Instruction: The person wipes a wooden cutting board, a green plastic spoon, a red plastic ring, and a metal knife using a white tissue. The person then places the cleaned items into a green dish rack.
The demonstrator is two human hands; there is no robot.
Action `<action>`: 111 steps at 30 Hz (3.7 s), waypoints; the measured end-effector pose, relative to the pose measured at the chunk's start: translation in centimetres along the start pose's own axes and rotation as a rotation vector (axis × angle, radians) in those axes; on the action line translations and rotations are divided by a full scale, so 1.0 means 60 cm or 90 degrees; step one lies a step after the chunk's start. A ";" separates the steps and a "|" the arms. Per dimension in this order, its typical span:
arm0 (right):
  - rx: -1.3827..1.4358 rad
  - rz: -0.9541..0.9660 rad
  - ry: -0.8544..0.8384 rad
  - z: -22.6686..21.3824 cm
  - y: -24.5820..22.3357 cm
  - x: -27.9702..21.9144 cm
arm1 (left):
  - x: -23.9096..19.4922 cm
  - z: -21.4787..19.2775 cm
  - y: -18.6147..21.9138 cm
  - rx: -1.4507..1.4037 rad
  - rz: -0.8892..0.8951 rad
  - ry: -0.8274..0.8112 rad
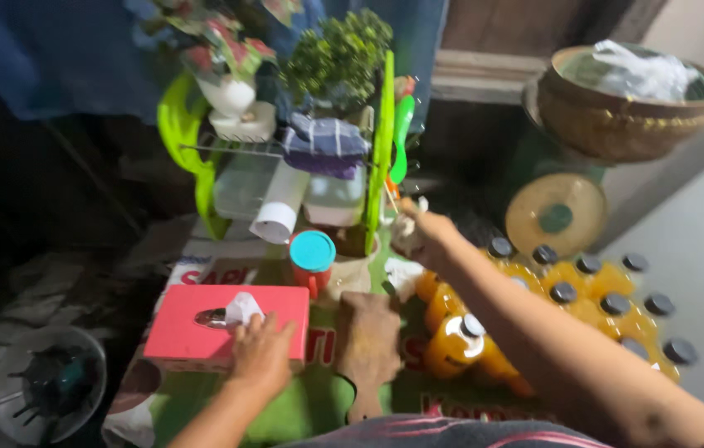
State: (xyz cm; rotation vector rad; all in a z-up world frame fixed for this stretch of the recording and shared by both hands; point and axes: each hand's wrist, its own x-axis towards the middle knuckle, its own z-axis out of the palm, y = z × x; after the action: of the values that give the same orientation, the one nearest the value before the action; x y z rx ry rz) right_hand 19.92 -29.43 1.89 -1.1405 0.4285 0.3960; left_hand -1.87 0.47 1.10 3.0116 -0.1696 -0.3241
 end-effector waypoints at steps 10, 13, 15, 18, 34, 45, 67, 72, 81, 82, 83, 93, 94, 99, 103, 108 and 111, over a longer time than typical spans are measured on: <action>0.157 0.179 -0.045 0.016 -0.106 0.112 | -0.061 -0.057 0.151 -0.286 -0.076 0.048; 0.152 0.151 -0.073 0.018 -0.111 0.091 | -0.067 -0.052 0.149 -0.358 -0.122 0.057; 0.118 0.087 -0.095 0.017 -0.104 0.042 | -0.055 -0.052 0.147 -0.446 -0.160 0.093; 0.056 0.069 -0.134 0.001 -0.062 -0.076 | -0.018 -0.057 0.150 -0.663 -0.198 0.146; -0.191 0.076 -0.066 -0.010 0.193 -0.296 | 0.097 -0.096 0.129 -1.161 -0.189 -0.227; -0.710 -0.868 0.132 0.170 0.160 -0.329 | 0.091 -0.106 0.041 -1.057 -0.066 -0.500; -0.499 -0.372 0.286 0.228 0.100 -0.293 | 0.086 -0.087 0.011 -0.892 0.038 -0.536; -0.702 -0.760 0.043 0.209 0.133 -0.303 | 0.103 -0.087 0.010 -0.877 0.023 -0.517; -0.351 -0.140 0.283 0.023 0.178 -0.141 | 0.083 -0.101 -0.014 -0.884 -0.026 -0.496; -0.232 -0.072 0.223 0.009 0.187 -0.130 | 0.090 -0.103 -0.019 -0.896 -0.036 -0.472; -0.143 0.005 0.189 -0.002 0.194 -0.122 | 0.095 -0.103 -0.022 -0.908 -0.046 -0.448; -0.539 0.008 0.176 -0.041 0.196 0.070 | 0.108 -0.122 -0.025 -1.016 -0.165 -0.455; -0.717 0.019 0.147 -0.057 0.201 0.100 | 0.104 -0.125 -0.023 -1.032 -0.189 -0.458; -1.163 -0.047 0.094 -0.118 0.259 0.207 | 0.094 -0.125 -0.022 -1.015 -0.159 -0.406; -0.889 -0.032 0.289 -0.117 0.280 0.198 | 0.088 -0.108 -0.024 -1.033 -0.175 -0.403; -0.322 0.020 0.306 -0.080 0.208 0.084 | 0.105 -0.088 -0.009 -1.104 -0.216 -0.447; -0.030 -0.035 0.282 -0.047 0.158 -0.019 | 0.127 -0.065 0.005 -1.161 -0.297 -0.493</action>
State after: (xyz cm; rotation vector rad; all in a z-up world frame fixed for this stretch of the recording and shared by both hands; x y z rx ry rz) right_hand 13.75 -28.68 -5.88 -1.2854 0.7758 0.1010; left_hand 6.35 -0.39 3.37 0.9989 0.4990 -0.9415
